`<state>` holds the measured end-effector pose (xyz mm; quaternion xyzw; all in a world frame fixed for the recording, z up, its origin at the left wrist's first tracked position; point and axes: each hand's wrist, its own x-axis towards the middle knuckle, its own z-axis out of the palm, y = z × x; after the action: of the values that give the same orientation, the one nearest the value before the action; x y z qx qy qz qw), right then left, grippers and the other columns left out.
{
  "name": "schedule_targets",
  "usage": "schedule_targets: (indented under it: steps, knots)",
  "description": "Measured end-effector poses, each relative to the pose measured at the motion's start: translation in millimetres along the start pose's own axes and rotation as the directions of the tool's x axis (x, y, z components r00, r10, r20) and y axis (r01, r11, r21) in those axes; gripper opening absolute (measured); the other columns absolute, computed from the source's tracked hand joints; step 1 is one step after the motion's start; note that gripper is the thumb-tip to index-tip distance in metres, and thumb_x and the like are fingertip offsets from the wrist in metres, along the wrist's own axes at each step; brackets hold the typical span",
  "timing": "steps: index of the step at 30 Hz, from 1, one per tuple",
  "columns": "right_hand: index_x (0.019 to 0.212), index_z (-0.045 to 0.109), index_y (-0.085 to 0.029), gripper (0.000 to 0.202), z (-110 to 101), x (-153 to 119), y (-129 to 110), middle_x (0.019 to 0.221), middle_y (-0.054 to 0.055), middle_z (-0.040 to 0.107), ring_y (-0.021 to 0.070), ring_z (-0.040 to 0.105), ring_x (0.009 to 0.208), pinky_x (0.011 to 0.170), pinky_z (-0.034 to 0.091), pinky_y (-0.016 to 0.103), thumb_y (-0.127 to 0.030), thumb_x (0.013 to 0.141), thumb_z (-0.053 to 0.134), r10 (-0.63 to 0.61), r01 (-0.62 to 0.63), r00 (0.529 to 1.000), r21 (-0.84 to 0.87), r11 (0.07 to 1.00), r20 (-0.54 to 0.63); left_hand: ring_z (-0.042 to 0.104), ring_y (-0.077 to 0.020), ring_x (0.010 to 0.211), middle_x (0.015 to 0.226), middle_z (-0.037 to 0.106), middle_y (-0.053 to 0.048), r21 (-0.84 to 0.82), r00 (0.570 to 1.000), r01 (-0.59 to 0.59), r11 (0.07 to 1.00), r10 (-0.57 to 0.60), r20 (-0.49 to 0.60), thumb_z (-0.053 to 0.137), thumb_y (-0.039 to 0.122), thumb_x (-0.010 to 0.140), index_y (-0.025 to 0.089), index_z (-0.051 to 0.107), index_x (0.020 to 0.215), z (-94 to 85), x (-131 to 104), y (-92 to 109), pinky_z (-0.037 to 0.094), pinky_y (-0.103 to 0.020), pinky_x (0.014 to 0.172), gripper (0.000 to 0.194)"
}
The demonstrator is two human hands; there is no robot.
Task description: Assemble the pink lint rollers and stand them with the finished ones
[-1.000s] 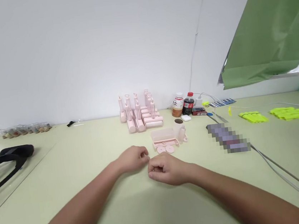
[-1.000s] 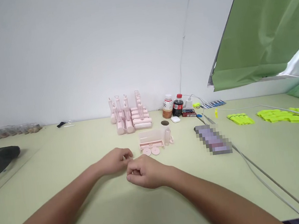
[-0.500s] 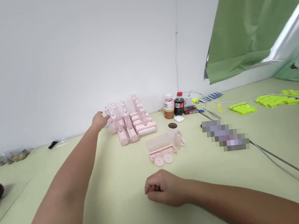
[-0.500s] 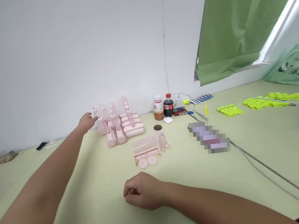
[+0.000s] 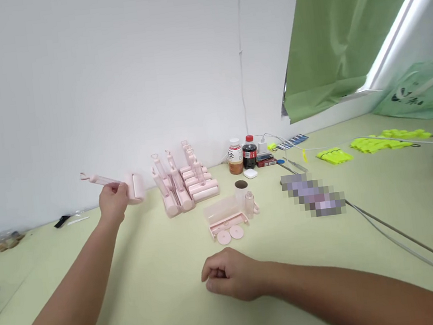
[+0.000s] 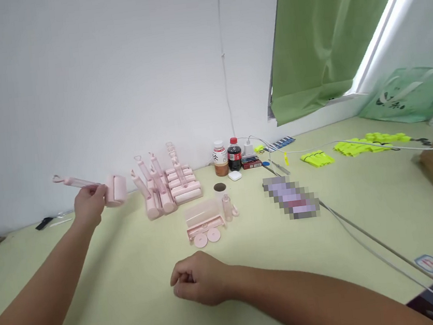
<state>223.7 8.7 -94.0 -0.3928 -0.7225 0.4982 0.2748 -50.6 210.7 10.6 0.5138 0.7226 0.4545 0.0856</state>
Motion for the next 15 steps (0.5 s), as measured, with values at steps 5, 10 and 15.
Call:
schedule_targets:
  steps: [5, 10, 15]
  knots:
    - [0.132, 0.050, -0.021, 0.058, 7.2, 14.2, -8.4, 0.106, 0.008, 0.056, 0.0142, 0.060, 0.075, 0.048, 0.048, 0.021, -0.050, 0.084, 0.063, 0.099, -0.086, 0.995, 0.420, 0.903, -0.008, 0.065, -0.0224, 0.091, 0.095, 0.071, -0.006, -0.470, 0.972, -0.050, 0.881, 0.152, 0.182, 0.066, 0.042, 0.074, 0.019, 0.062, 0.091, -43.2, -95.0, 2.1, 0.053, -0.030, 0.074, 0.030]
    - [0.124, 0.057, -0.021, 0.062, 27.7, 27.2, -37.6, 0.106, 0.008, 0.062, 0.0204, 0.060, 0.092, 0.069, 0.054, 0.031, -0.056, 0.076, 0.072, -0.015, 0.097, 0.989, 0.560, 0.823, -0.148, 0.067, -0.0244, 0.091, 0.101, 0.071, -0.009, -0.670, 0.822, 0.176, 0.722, 0.266, 0.503, 0.070, 0.057, 0.073, 0.020, 0.056, 0.106, -51.4, -183.9, -3.4, 0.054, -0.035, 0.076, 0.052]
    - [0.120, 0.056, -0.019, 0.060, 20.8, 47.0, -59.8, 0.112, 0.008, 0.066, 0.0234, 0.061, 0.103, 0.090, 0.048, 0.037, -0.055, 0.074, 0.072, -0.193, 0.306, 0.944, 0.487, 0.818, -0.268, 0.065, -0.0215, 0.098, 0.102, 0.071, -0.007, -0.818, 0.902, 0.213, 0.534, 0.216, 0.375, 0.073, 0.052, 0.075, 0.021, 0.055, 0.104, -53.6, -192.8, -9.8, 0.052, -0.033, 0.085, 0.046]
